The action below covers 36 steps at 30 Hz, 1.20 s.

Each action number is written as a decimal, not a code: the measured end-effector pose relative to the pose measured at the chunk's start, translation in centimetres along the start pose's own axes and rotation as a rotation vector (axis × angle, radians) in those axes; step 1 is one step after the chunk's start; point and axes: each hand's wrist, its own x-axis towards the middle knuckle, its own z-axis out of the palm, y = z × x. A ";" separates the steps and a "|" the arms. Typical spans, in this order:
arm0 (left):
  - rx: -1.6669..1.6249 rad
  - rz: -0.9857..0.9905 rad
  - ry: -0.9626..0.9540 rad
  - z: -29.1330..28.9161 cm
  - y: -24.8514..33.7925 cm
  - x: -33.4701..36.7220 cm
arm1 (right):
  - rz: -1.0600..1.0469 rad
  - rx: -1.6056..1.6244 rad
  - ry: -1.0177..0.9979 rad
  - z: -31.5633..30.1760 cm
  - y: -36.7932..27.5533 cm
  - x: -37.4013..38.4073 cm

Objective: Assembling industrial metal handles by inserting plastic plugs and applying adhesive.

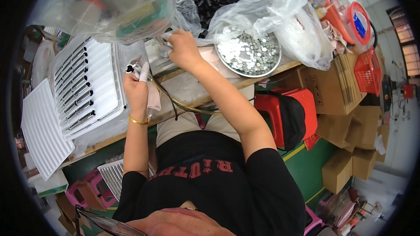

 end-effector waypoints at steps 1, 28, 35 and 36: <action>0.062 0.010 0.013 0.2 -0.4 0.3 | 0.005 -0.056 -0.034 0.7 1.0 -0.3; 0.092 0.565 0.068 0.8 6.4 -1.3 | 0.077 -0.325 0.339 -4.4 10.6 7.7; -0.345 -0.238 -0.044 0.9 2.3 -3.6 | 0.124 0.678 0.063 -4.1 -1.7 0.0; -0.372 -0.308 -0.088 1.4 2.1 -3.8 | 0.135 0.665 0.073 -3.9 -2.0 -0.1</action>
